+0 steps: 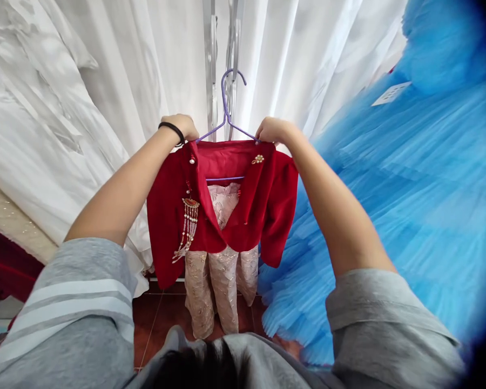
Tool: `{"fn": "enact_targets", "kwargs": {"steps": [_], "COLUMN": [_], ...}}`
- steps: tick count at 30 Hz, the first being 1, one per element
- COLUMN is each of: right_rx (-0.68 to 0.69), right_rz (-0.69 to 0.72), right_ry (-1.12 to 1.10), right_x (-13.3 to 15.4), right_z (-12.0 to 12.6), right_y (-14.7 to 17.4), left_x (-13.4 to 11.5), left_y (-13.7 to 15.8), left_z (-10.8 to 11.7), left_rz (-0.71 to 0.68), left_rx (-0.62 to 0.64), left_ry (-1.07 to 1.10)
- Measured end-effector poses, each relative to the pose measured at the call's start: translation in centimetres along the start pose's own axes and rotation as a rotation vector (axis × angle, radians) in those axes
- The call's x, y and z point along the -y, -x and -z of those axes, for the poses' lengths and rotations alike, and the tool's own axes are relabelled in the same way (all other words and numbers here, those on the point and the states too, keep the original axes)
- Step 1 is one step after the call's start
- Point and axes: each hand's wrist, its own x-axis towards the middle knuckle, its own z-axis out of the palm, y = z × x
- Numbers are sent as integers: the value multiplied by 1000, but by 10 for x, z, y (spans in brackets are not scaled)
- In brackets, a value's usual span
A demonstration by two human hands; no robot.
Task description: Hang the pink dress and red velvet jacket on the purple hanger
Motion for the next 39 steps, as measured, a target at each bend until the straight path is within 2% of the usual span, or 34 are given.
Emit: {"fn": "enact_targets", "kwargs": {"steps": [1,3,5,8,10,12,14,16,19,21,23,25,28,30,32,34,37,38,39], "right_rx": [20,-117,-323,-452,-484,-481,-425,-355,-311,-313,-327,-274,-8,123,141,107,-4,-53,-114], "right_rz": [-8,50,138,149,80,4,-40,-61,-52,12,104,175,211,220,260,348,467,431,326], "right_ry": [2,-9,-21,7,38,58,74,84,-27,-288,-661,-1013,-1282,-1315,-1315,-1286,-1156,-1119,-1103], "right_x": [1,6,13,21,22,19,12,3,-6,-5,4,18,39,48,51,49,36,28,19], "right_z": [4,9,7,-13,-37,-65,-91,-107,-105,-94,-90,-104,-155,-194,-222,-236,-251,-260,-271], "right_y": [-3,5,32,87,116,131,132,127,126,133,140,143,140,137,139,150,187,202,218], "left_x": [3,4,-1,-11,-12,-8,-4,-3,-12,-21,-27,-30,-29,-30,-30,-29,-17,-11,-6], "left_y": [-5,-4,12,54,81,98,102,97,84,77,73,72,76,86,102,120,143,148,152], "left_z": [2,11,21,27,21,11,0,-7,-9,-11,-17,-26,-36,-38,-43,-53,-75,-82,-87], "left_rz": [36,24,-62,-265,-481,-685,-806,-849,-821,-754,-696,-664,-677,-691,-647,-555,-420,-381,-353], "left_rx": [22,30,19,47,46,16,-14,-5,-9,-53,-48,-9,-26,-101,-184,-220,-182,-163,-137], "left_ry": [-40,-80,-52,28,18,-96,-273,-416,-371,-244,-192,-195,-120,-11,51,30,-80,-115,-143]}}
